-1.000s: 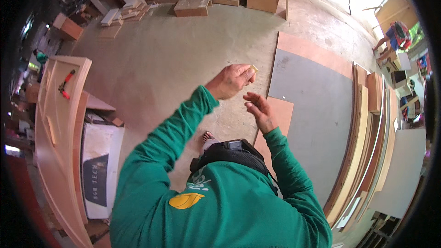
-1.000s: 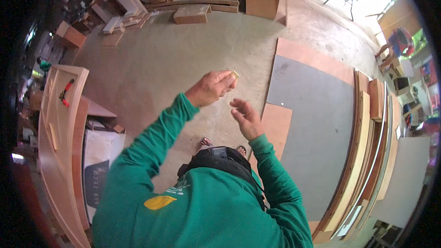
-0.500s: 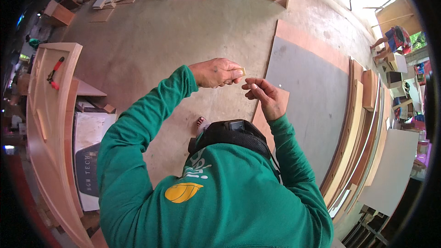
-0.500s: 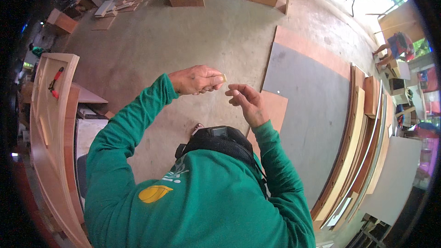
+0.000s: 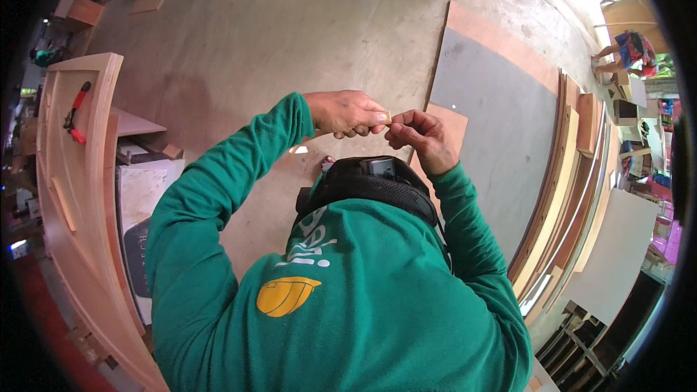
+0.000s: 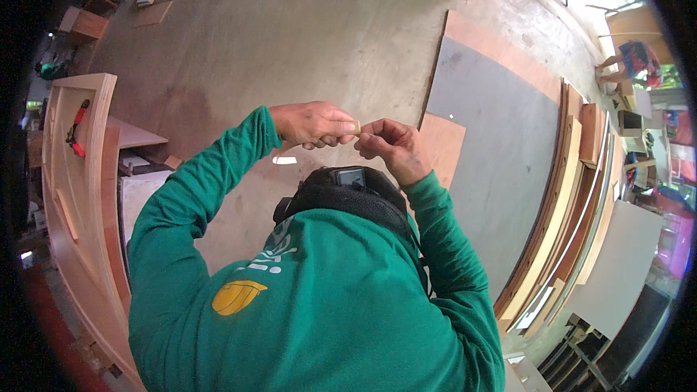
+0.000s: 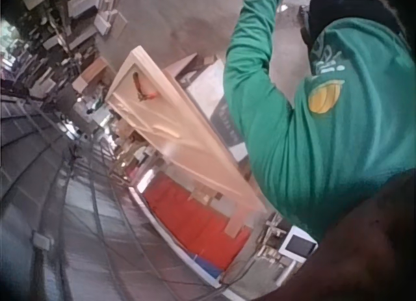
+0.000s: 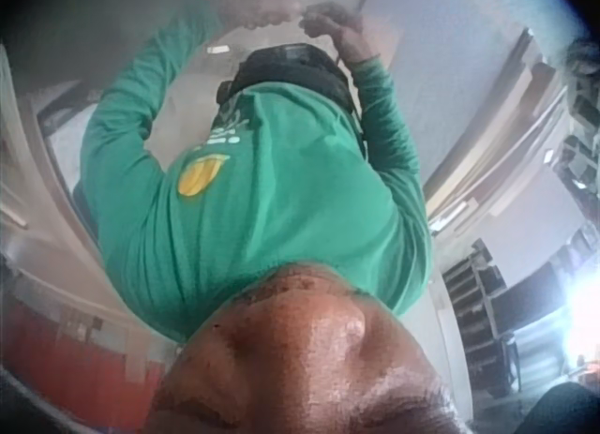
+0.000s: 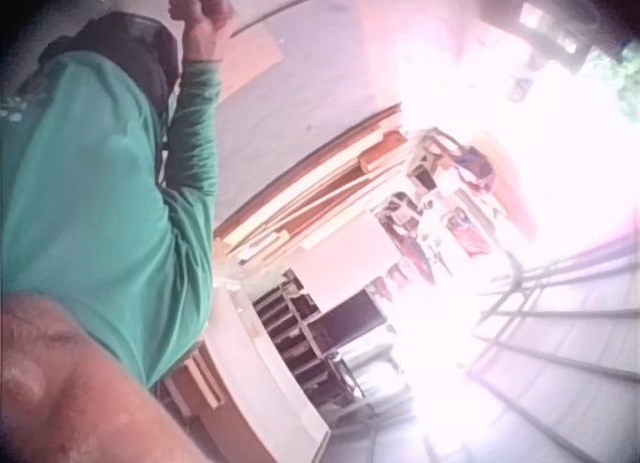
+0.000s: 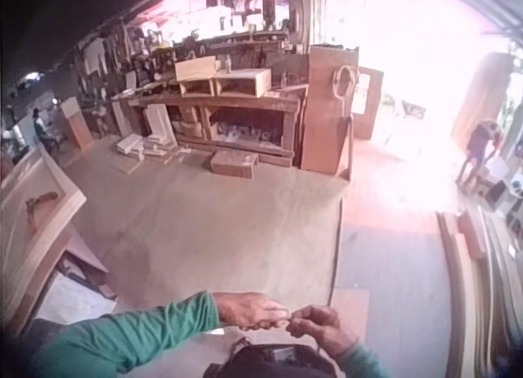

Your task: The person applies thin wooden edge banding to the edges of a large wooden panel. They measure and cut the strips with a utility knife, then press them onto the panel edges to cover the exposed sides.

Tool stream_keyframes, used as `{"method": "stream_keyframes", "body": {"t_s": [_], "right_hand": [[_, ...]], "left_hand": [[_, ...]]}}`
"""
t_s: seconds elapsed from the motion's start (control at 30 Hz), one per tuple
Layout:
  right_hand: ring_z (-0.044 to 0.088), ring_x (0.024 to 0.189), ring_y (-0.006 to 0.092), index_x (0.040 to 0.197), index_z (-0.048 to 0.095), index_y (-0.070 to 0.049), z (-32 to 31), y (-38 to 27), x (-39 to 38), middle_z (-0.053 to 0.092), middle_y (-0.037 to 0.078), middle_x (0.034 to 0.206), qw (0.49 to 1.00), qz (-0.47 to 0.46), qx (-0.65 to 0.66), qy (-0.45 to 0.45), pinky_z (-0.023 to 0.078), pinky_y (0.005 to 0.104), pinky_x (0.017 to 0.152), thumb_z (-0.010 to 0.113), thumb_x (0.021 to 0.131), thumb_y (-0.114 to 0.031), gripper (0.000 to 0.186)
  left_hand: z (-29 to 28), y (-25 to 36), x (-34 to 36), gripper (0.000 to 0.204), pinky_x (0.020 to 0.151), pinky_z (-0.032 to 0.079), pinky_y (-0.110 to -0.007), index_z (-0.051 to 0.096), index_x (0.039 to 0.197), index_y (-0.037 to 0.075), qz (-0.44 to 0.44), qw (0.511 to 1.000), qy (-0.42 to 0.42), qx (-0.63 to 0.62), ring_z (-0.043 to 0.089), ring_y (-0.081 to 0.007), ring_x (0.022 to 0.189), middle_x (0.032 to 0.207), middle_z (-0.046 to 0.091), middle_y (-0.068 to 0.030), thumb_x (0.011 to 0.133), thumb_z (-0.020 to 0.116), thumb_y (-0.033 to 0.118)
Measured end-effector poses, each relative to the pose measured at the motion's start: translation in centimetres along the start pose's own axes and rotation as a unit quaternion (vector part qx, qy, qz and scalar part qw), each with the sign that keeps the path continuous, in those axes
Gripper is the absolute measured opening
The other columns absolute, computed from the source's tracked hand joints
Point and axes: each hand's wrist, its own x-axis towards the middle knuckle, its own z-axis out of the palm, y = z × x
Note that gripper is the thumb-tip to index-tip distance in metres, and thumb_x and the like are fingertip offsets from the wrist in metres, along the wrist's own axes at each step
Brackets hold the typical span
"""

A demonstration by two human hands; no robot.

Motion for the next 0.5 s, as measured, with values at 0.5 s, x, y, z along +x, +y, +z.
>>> {"method": "stream_keyframes", "body": {"t_s": [0.5], "right_hand": [[0.062,0.08,0.0087,0.1,0.07,-0.001,3.2,2.5,2.5,0.071,0.001,0.086,0.992,-0.103,-0.013,0.076,0.051,0.0271,0.074,0.072,0.106,-0.018,0.017]], "left_hand": [[0.0,-3.3,-3.6,0.036,0.075,0.058,-0.052,0.062,0.117,0.007,0.206,0.872,0.29,0.337,0.077,-0.0369,0.091,0.089,0.073,-0.016,0.1,0.078,0.035]]}}
